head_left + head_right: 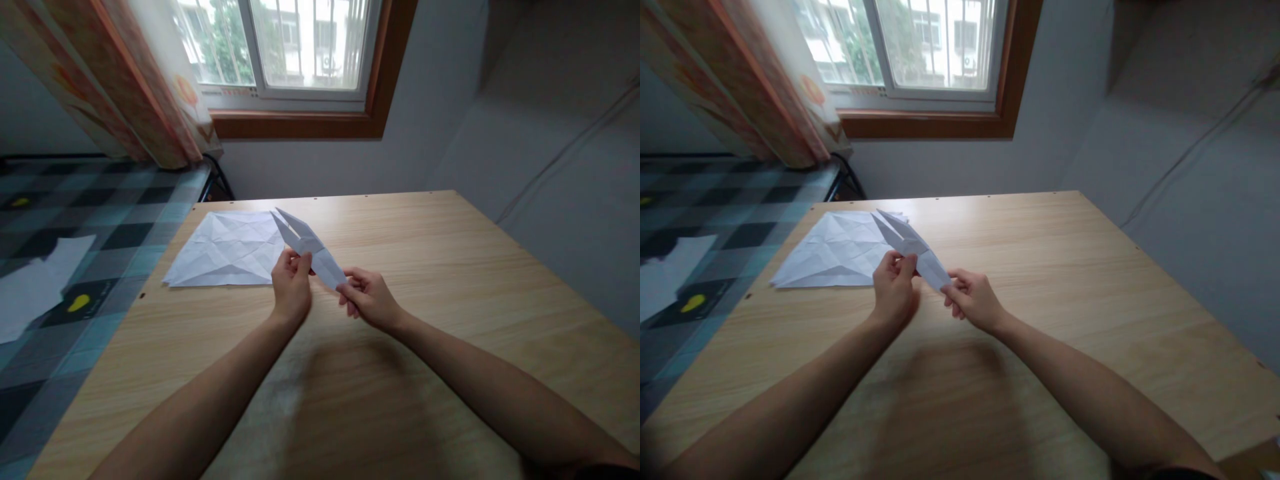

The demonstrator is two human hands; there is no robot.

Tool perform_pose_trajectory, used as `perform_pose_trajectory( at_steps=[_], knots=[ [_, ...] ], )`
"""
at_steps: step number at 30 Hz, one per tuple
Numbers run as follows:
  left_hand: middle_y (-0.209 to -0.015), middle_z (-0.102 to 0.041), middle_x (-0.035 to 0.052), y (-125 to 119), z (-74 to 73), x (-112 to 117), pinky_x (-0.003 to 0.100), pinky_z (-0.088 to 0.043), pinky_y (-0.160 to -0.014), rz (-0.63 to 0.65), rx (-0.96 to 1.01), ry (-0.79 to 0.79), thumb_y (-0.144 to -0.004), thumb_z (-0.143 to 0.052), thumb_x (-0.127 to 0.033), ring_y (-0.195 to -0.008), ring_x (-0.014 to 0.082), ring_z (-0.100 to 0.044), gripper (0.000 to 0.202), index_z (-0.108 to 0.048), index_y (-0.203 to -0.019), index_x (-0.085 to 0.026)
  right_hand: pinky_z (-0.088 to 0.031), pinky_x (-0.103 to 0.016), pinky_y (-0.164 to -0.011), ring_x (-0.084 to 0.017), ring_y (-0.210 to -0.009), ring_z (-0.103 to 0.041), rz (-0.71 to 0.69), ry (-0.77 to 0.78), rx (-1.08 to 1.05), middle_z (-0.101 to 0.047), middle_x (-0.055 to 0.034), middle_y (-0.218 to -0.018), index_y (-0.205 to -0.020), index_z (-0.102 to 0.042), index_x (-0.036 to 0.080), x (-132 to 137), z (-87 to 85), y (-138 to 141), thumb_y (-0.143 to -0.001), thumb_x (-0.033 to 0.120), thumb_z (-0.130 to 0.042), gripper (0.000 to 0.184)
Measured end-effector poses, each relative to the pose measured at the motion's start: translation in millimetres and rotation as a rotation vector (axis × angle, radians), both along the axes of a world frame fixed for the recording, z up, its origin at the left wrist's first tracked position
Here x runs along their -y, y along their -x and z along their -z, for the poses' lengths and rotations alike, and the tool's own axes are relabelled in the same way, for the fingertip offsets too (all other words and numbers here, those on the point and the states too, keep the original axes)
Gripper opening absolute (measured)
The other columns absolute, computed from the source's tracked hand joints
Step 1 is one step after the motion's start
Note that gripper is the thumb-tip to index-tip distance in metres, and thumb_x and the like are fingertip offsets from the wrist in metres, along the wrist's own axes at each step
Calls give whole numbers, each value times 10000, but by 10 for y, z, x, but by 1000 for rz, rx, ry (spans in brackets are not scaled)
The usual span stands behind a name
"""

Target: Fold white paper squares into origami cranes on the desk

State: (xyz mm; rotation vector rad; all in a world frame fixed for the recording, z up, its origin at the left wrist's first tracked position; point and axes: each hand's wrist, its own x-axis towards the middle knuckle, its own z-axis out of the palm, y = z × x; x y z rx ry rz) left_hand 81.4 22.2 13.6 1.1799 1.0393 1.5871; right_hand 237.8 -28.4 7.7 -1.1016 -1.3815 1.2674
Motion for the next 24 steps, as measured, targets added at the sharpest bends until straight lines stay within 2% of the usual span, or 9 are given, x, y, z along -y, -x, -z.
perform_pose_trajectory(
  at_steps=[3, 5, 8, 11, 13, 19, 24],
  knots=[
    [-563, -570, -63, 17, 36, -47, 220, -441, -556, -41, 57, 71, -772, -704, -408, -520, 98, -545, 285, -532, -803, -183, -383, -190, -341, -81, -349, -488, 11, -19, 20, -603, 49, -526, -1049, -676, 152, 1, -6, -14, -823, 453, -673, 376],
    [-576, -589, -64, 17, 34, -51, 224, -448, -553, -9, 107, 121, -749, -724, -425, -516, 105, -561, 328, -524, -858, -188, -369, -187, -351, -73, -353, -469, 48, -30, -12, -584, 51, -498, -992, -690, 147, -11, -5, -24, -810, 464, -689, 365],
    [-597, -621, -66, -10, -13, 7, 227, -451, -534, 168, 147, 167, -720, -753, -421, -502, 115, -571, 449, -495, -1013, -198, -358, -182, -360, -69, -378, -467, 108, -18, -161, -589, 47, -520, -949, -685, 163, -55, 16, -39, -817, 513, -678, 374],
    [-600, -643, -58, -57, -72, 115, 218, -435, -502, 361, 106, 198, -713, -763, -408, -476, 117, -559, 554, -442, -1115, -202, -351, -184, -351, -72, -380, -468, 131, -20, -276, -579, 52, -530, -928, -664, 178, -104, 55, -51, -834, 545, -653, 379],
    [-602, -649, -55, -78, -95, 176, 211, -423, -485, 421, 70, 203, -720, -756, -407, -466, 115, -549, 567, -419, -1130, -207, -353, -184, -354, -69, -376, -461, 133, -38, -287, -573, 56, -529, -886, -652, 180, -123, 82, -56, -835, 525, -666, 349],
    [-547, -587, -85, -60, -95, 193, 185, -342, -438, 409, -35, 192, -745, -716, -393, -424, 87, -466, 411, -442, -997, -218, -383, -191, -392, -79, -409, -500, 110, -17, -255, -585, 50, -538, -777, -606, 186, -102, 83, -55, -782, 458, -745, 305],
    [-596, -578, -67, -52, -70, 155, 201, -390, -517, 390, -104, 140, -723, -726, -356, -523, 93, -514, 329, -539, -933, -184, -382, -207, -423, -83, -437, -498, 102, -43, -202, -581, 44, -561, -739, -609, 184, -87, 29, -56, -733, 435, -786, 307]
  ],
)
